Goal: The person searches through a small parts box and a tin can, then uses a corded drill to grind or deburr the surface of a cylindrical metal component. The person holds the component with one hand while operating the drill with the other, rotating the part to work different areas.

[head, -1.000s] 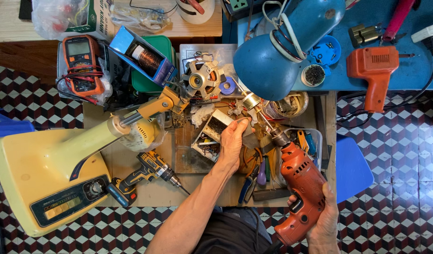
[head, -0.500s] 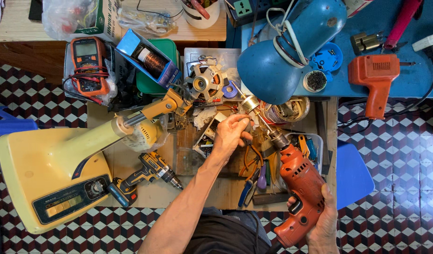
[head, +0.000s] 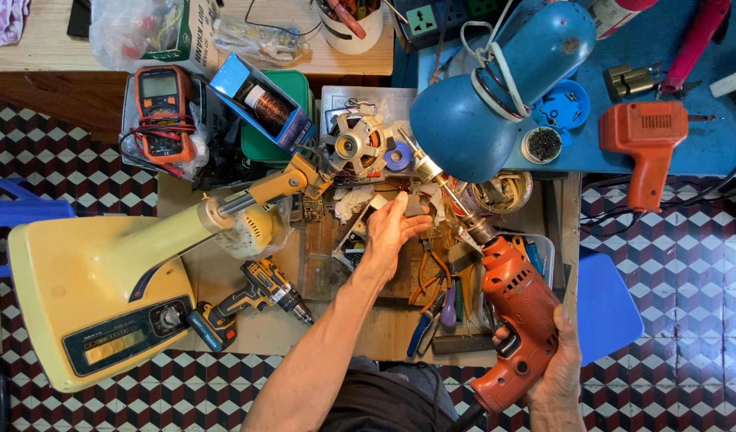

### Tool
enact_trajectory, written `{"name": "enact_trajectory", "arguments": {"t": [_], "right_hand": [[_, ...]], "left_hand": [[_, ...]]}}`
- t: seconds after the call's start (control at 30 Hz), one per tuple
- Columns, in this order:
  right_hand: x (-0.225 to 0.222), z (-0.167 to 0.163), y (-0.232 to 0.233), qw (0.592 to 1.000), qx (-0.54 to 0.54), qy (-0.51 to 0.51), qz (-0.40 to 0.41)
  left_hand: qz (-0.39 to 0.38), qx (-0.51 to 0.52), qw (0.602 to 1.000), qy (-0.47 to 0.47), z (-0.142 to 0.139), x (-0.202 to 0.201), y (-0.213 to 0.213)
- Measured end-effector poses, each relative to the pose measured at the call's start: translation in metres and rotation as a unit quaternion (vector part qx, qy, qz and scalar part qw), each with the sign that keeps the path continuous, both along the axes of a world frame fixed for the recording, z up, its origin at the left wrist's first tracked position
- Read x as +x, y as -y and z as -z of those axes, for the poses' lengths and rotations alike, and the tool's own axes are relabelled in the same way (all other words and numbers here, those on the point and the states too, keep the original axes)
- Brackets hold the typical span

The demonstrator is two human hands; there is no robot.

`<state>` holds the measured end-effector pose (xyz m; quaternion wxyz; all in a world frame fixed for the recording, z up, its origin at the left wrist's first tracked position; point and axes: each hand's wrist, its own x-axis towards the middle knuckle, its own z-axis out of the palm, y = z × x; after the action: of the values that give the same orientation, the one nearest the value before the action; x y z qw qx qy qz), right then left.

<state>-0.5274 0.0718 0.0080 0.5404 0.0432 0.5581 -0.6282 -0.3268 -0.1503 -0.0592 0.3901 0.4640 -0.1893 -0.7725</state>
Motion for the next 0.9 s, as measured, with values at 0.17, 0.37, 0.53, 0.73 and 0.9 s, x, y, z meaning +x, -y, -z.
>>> {"name": "enact_trajectory", "arguments": {"t": [0.17, 0.37, 0.53, 0.73, 0.9], "right_hand": [[0.005, 0.005, -0.002, 1.0, -0.02, 0.007, -0.011], [0.015, 0.007, -0.003, 1.0, -0.012, 0.019, -0.012], [0.018, 0.003, 0.0, 1.0, -0.018, 0.004, -0.013], [0.019, -0.002, 0.001, 1.0, -0.012, 0.003, -0.016], [0.018, -0.003, -0.002, 1.0, -0.01, 0.006, -0.016]], "left_hand": [[0.025, 0.006, 0.997, -0.068, -0.018, -0.006, -0.006], [0.065, 0.009, 0.997, -0.047, -0.027, -0.012, -0.009], [0.035, 0.033, 0.997, -0.057, -0.019, -0.014, -0.012], [-0.068, 0.135, 0.972, -0.182, -0.017, -0.016, -0.017], [-0.055, 0.142, 0.946, -0.285, -0.016, -0.007, -0.021]]}}
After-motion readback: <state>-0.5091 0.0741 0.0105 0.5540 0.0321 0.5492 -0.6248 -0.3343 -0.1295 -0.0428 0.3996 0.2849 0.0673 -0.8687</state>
